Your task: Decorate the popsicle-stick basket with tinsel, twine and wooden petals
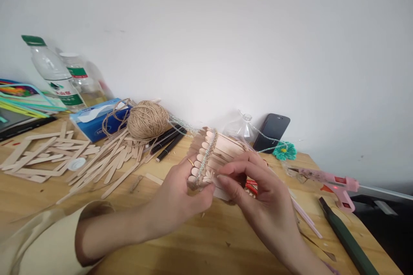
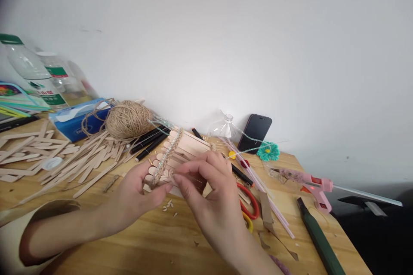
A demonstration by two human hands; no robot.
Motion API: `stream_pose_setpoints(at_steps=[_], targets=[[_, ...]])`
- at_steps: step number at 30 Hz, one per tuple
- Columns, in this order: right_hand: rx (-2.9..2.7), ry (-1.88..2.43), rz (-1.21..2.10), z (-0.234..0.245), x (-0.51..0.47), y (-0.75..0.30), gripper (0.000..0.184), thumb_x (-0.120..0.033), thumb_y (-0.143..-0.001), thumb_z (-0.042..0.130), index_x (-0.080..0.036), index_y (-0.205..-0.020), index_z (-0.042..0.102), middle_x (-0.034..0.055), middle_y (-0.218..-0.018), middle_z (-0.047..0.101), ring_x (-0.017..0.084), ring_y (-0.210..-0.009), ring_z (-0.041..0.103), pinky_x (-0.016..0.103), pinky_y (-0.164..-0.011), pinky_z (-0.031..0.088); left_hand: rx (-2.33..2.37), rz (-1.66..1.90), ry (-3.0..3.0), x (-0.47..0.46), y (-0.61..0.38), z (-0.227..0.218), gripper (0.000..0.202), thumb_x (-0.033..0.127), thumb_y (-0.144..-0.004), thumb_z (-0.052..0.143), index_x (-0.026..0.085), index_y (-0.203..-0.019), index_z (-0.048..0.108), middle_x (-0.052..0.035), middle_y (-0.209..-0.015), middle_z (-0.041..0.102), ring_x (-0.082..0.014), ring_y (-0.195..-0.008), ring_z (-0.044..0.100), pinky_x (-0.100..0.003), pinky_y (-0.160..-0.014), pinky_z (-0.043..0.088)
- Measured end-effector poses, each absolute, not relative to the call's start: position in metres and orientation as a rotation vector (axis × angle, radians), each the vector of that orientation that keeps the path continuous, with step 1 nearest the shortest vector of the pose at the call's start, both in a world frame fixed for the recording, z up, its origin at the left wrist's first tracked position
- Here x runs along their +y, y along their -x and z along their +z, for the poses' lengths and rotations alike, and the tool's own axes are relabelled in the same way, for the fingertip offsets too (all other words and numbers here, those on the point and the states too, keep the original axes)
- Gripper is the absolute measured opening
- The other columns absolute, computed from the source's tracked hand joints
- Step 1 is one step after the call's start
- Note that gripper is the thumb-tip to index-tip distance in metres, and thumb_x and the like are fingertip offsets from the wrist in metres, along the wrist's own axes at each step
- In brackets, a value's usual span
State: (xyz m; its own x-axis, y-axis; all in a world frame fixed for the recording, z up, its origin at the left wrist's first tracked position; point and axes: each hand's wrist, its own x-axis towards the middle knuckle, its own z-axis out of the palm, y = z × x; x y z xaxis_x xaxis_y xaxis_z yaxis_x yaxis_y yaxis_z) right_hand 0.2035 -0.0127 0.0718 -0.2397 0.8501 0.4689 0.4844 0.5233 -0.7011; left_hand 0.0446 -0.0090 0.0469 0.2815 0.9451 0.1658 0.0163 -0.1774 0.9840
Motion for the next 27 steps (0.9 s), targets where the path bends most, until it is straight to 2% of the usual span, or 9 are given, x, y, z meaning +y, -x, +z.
stream_pose_setpoints(at_steps=[3, 6, 10, 14, 17, 22, 27], targets=[[-1.960, 1.086, 0.408, 0.0718, -0.0150, -0.2029, 0.006, -0.018, -0.080, 0.061, -0.024, -0.083, 0.061, -0.0025, -0.073, 0.053, 0.013, -0.066, 0.051, 0.033, -0.065, 0.039, 0.913, 1.116, -1.513, -0.0101, -0.0435, 0.0472, 0.022, 0.018, -0.079, 0.054, 0.023, -0.100, 0.061, 0.0016, -0.088, 0.067, -0.0143, -0.083, 0.061, -0.022, -0.075, 0.049], [-1.991, 1.080, 0.343, 0.0728, -0.0154, -0.2012, 0.008, -0.017, -0.080, 0.060, -0.024, -0.083, 0.062, -0.0028, -0.070, 0.053, 0.014, -0.065, 0.051, 0.033, -0.065, 0.037, 0.948, 1.127, -1.563, -0.0103, -0.0435, 0.0462, 0.025, 0.019, -0.080, 0.053, 0.022, -0.103, 0.061, -0.0004, -0.092, 0.067, -0.0157, -0.083, 0.061, -0.024, -0.075, 0.049], [-1.988, 1.101, 0.310, 0.0744, -0.0152, -0.1995, 0.007, -0.018, -0.080, 0.060, -0.023, -0.076, 0.063, -0.0025, -0.066, 0.053, 0.014, -0.063, 0.049, 0.033, -0.065, 0.036, 1.020, 1.115, -1.644, -0.0095, -0.0438, 0.0432, 0.027, 0.019, -0.079, 0.052, 0.022, -0.105, 0.061, -0.0019, -0.089, 0.066, -0.0167, -0.079, 0.060, -0.024, -0.068, 0.049], [-1.987, 1.127, 0.294, 0.0759, -0.0158, -0.1987, 0.010, -0.017, -0.079, 0.060, -0.022, -0.071, 0.063, -0.0020, -0.065, 0.055, 0.014, -0.062, 0.049, 0.032, -0.061, 0.035, 1.034, 1.100, -1.686, -0.0089, -0.0441, 0.0425, 0.026, 0.019, -0.080, 0.051, 0.023, -0.105, 0.060, -0.0026, -0.093, 0.065, -0.0177, -0.085, 0.059, -0.027, -0.077, 0.048], [-1.978, 1.151, 0.291, 0.0768, -0.0154, -0.1977, 0.012, -0.017, -0.079, 0.059, -0.021, -0.069, 0.063, -0.0015, -0.064, 0.056, 0.015, -0.062, 0.049, 0.032, -0.060, 0.036, 1.041, 1.089, -1.704, -0.0083, -0.0446, 0.0438, 0.023, 0.019, -0.081, 0.050, 0.023, -0.100, 0.061, -0.0027, -0.094, 0.065, -0.0175, -0.083, 0.059, -0.027, -0.076, 0.048], [-1.974, 1.165, 0.244, 0.0773, -0.0151, -0.1959, 0.014, -0.016, -0.078, 0.058, -0.021, -0.066, 0.061, -0.0018, -0.062, 0.055, 0.014, -0.061, 0.049, 0.032, -0.060, 0.035, 1.040, 1.106, -1.714, -0.0089, -0.0445, 0.0451, 0.010, 0.015, -0.078, 0.050, 0.020, -0.079, 0.059, -0.0028, -0.088, 0.064, -0.0173, -0.081, 0.058, -0.026, -0.073, 0.048], [-1.972, 1.161, 0.265, 0.0763, -0.0158, -0.1965, 0.014, -0.015, -0.079, 0.056, -0.021, -0.067, 0.060, -0.0009, -0.063, 0.055, 0.015, -0.062, 0.050, 0.032, -0.060, 0.036, 1.051, 1.121, -1.679, -0.0106, -0.0448, 0.0442, 0.009, 0.014, -0.077, 0.051, 0.019, -0.077, 0.057, -0.0006, -0.081, 0.060, -0.0148, -0.077, 0.056, -0.024, -0.069, 0.047]])
